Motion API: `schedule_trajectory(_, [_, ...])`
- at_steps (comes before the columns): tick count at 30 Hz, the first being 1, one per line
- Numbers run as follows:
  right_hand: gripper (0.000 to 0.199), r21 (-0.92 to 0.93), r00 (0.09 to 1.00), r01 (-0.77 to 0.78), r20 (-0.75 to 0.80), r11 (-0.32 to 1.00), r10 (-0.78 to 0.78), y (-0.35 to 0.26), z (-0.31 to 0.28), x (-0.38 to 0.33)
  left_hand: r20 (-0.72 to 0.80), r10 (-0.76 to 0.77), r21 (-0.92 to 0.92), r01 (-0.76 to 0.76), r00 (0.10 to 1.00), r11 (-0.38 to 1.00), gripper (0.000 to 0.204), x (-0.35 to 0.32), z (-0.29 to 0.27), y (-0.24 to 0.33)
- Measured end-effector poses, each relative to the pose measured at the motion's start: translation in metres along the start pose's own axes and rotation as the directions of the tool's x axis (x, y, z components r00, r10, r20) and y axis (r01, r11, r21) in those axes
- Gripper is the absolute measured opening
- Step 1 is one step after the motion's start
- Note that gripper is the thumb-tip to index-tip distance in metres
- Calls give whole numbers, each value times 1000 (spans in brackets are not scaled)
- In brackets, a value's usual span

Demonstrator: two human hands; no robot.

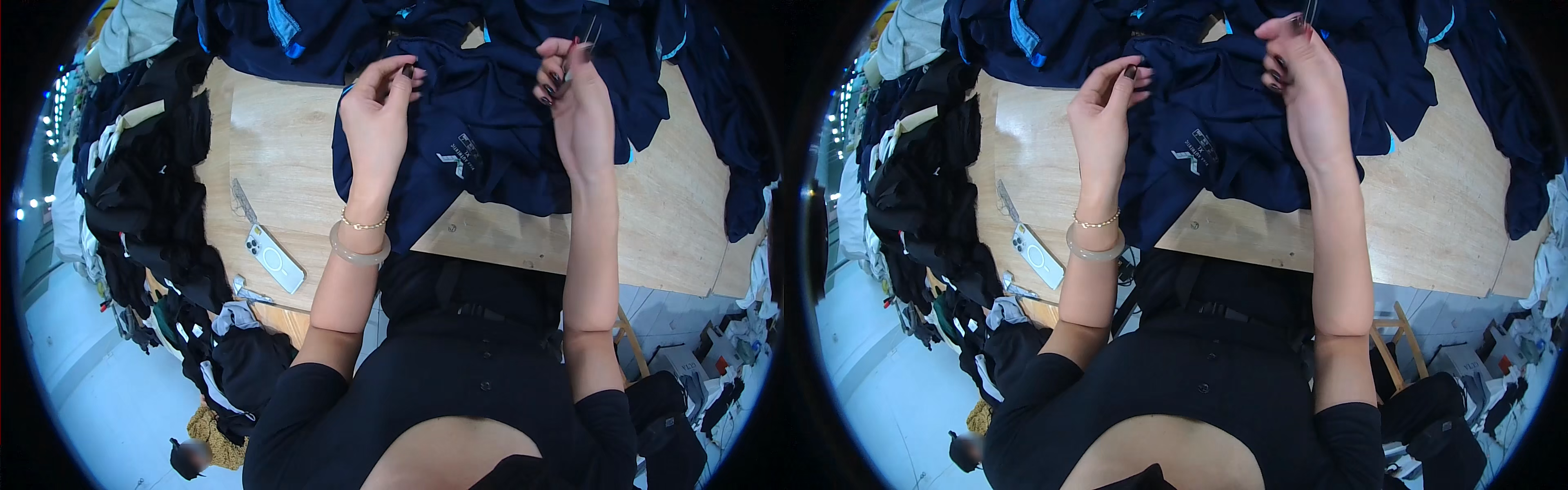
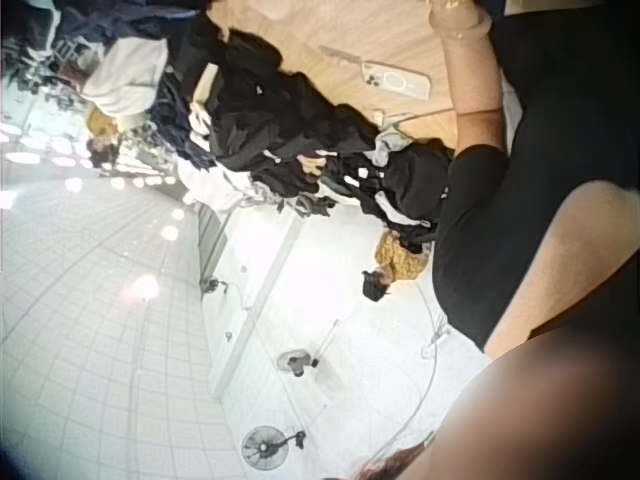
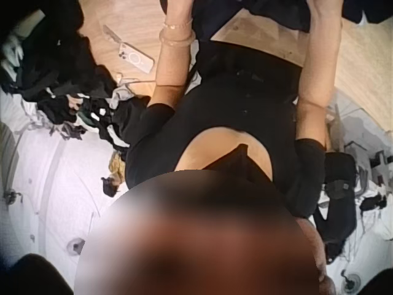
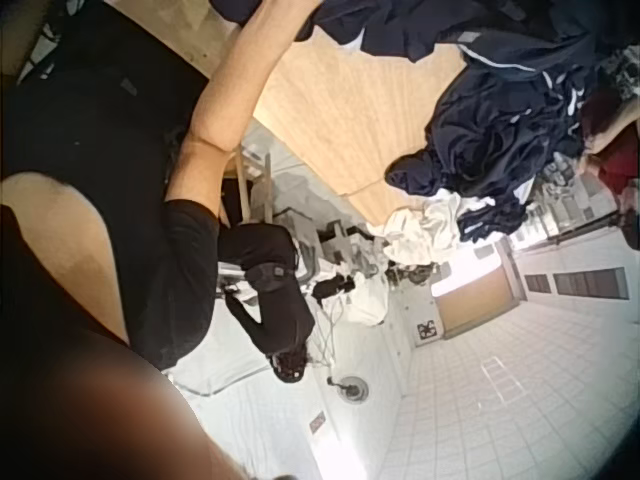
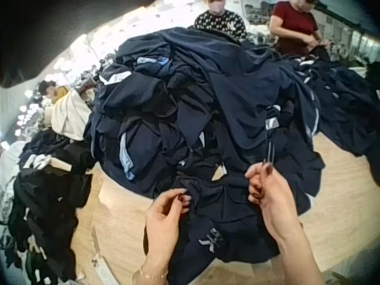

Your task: Trim loose threads from finished blue garments using small snips.

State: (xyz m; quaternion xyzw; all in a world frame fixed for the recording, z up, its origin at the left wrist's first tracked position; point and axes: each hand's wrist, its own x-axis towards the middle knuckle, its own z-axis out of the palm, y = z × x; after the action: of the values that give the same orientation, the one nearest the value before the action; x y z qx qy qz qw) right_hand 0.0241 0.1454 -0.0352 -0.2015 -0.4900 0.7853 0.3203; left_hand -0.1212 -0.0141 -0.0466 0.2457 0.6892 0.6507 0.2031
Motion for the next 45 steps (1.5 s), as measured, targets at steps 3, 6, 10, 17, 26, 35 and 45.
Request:
schedule_trajectory(3, [40, -801, 959, 165, -5, 576, -282, 13, -3, -10, 29, 342, 384, -326, 939, 864, 21, 17, -2, 1])
schedule_trajectory(6, [40, -969, 944, 226, 193, 102, -268, 21, -7, -15, 282, 521, 654, -559, 806, 510, 39, 41, -7, -8])
schedule_trajectory(10, [32, -988, 973, 151, 155, -38, -170, 20, -34, -16, 368, 318, 742, -482, 874, 466, 45, 30, -14, -32])
schedule_trajectory(17, [23, -964, 984, 164, 145, 209, -102, 5, -56, -12, 312, 197, 837, -367, 929, 406, 43, 0, -11, -22])
schedule_trajectory(26, [26, -967, 1000, 17, 16, 255, -7, 1, -50, -10, 357, 360, 621, -508, 862, 597, 25, -5, 14, 9])
schedule_trajectory(35, [26, -454, 981, -186, -28, 871, 194, -28, -27, -24, 188, 361, 504, -405, 913, 762, 5, -33, 18, -10])
schedule_trajectory(45, [17, -224, 822, -556, 1, 801, 570, -10, 4, -31, 160, 330, 364, -366, 930, 856, 8, -43, 18, -8])
